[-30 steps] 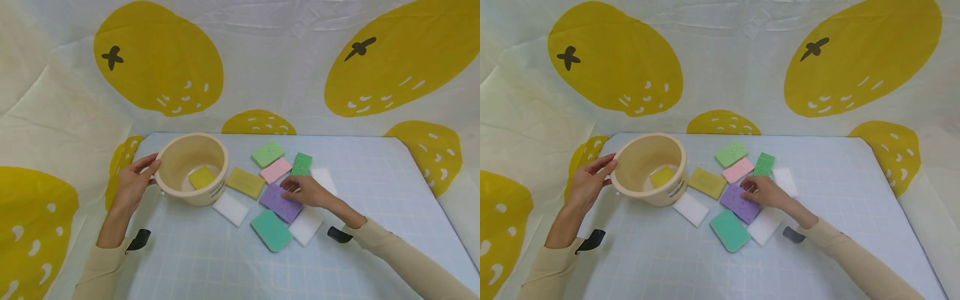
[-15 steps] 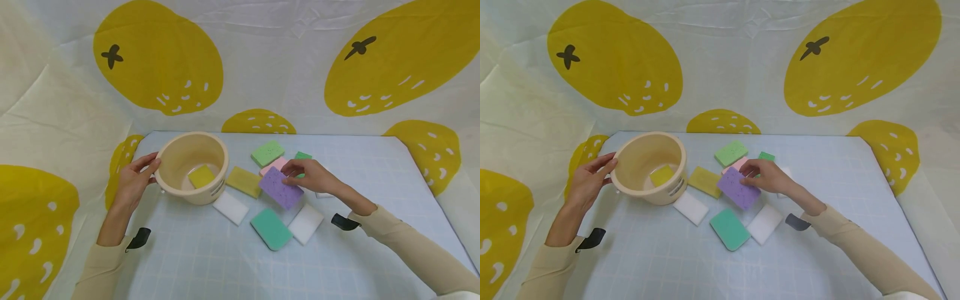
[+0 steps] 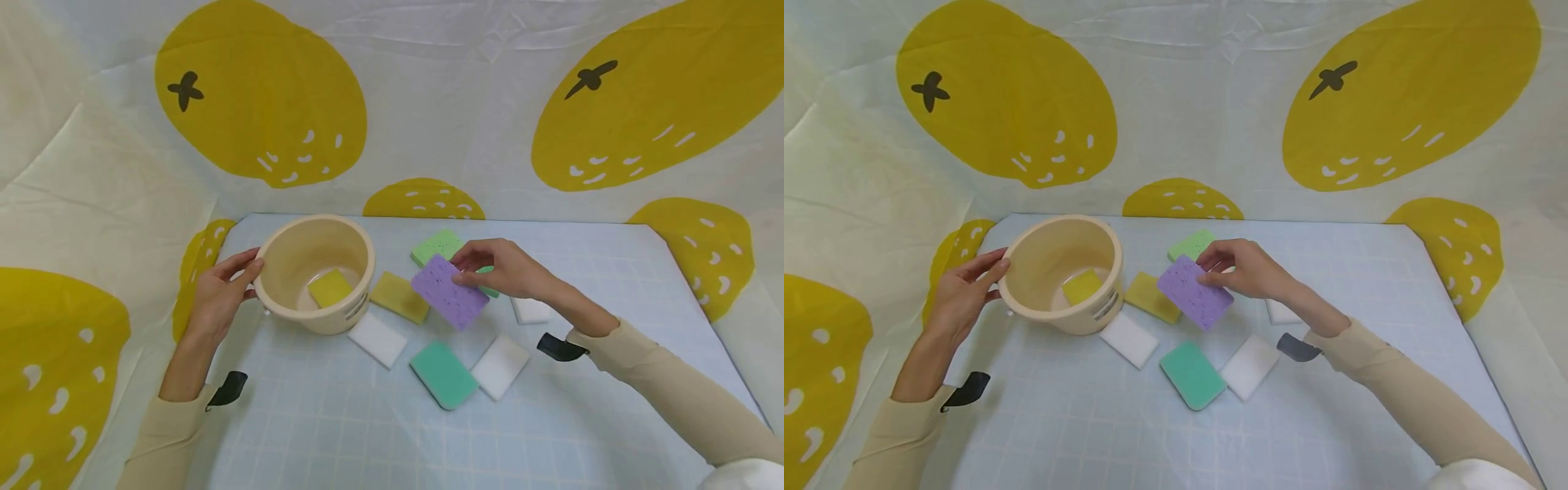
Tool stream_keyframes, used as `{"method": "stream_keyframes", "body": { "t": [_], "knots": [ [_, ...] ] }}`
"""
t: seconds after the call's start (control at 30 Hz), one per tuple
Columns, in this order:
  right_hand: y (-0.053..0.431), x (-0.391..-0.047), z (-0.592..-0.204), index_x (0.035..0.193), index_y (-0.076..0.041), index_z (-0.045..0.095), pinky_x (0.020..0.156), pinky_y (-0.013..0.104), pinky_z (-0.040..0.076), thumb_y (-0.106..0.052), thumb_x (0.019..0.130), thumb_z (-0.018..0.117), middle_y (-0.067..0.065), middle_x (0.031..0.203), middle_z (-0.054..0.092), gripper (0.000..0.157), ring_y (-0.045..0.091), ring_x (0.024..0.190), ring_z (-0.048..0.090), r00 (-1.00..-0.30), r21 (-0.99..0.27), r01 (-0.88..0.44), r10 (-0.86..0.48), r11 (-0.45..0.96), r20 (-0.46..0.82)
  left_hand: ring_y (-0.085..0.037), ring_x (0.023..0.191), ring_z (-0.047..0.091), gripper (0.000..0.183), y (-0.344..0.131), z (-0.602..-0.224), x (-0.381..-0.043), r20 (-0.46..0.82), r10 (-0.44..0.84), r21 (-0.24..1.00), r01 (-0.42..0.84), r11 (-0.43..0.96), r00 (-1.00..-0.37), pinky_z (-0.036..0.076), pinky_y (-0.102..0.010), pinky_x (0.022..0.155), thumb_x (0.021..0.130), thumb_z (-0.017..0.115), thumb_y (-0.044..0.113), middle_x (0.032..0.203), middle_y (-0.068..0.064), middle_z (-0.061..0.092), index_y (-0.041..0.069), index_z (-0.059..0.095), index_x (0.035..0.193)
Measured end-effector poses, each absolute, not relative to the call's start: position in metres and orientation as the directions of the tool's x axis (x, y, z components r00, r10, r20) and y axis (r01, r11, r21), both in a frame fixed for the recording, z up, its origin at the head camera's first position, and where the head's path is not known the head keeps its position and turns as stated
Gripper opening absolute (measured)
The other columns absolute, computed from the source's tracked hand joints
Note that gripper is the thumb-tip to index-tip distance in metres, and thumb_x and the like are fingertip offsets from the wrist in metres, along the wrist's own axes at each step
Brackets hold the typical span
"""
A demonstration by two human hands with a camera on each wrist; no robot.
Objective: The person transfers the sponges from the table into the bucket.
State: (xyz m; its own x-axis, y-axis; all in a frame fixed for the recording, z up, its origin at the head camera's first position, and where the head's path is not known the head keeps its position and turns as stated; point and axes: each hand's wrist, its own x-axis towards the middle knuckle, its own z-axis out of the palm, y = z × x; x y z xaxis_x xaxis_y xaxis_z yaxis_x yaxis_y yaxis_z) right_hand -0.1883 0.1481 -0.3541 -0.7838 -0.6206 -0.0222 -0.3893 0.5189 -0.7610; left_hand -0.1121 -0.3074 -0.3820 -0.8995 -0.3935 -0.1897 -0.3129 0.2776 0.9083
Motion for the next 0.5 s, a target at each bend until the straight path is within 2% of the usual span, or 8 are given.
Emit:
{"method": "stream_keyframes", "body": {
  "t": [0.17,0.37,0.5],
  "knots": [
    [0.141,-0.192,-0.339,0.114,-0.006,0.073,0.087,0.023,0.055,-0.018,0.091,0.081,0.004,0.105,0.073,0.027,0.018,0.098,0.070,-0.779,-0.753,-0.407,-0.627,0.517,-0.009,-0.011,0.097,0.063,0.062,-0.307,-0.382,-0.112,-0.184,-0.391,0.909,-0.307,0.281,-0.902,0.057,-0.016,0.076,0.096,0.067,0.050,0.148,-0.010,0.055,0.016,0.059,0.147],
    [0.132,-0.196,-0.323,0.115,-0.004,0.072,0.085,0.022,0.055,-0.016,0.091,0.081,0.005,0.105,0.073,0.028,0.019,0.097,0.070,-0.766,-0.761,-0.425,-0.642,0.491,0.013,-0.011,0.099,0.063,0.063,-0.307,-0.382,-0.112,-0.185,-0.393,0.906,-0.311,0.285,-0.900,0.057,-0.017,0.076,0.096,0.066,0.050,0.149,-0.010,0.054,0.016,0.058,0.148],
    [0.124,-0.199,-0.311,0.117,-0.003,0.072,0.087,0.021,0.055,-0.017,0.092,0.080,0.006,0.106,0.073,0.030,0.020,0.098,0.070,-0.759,-0.751,-0.446,-0.650,0.487,0.030,-0.009,0.094,0.063,0.062,-0.308,-0.383,-0.111,-0.171,-0.383,0.918,-0.288,0.273,-0.908,0.058,-0.016,0.074,0.096,0.068,0.048,0.146,-0.009,0.056,0.014,0.059,0.147]
  ]
}}
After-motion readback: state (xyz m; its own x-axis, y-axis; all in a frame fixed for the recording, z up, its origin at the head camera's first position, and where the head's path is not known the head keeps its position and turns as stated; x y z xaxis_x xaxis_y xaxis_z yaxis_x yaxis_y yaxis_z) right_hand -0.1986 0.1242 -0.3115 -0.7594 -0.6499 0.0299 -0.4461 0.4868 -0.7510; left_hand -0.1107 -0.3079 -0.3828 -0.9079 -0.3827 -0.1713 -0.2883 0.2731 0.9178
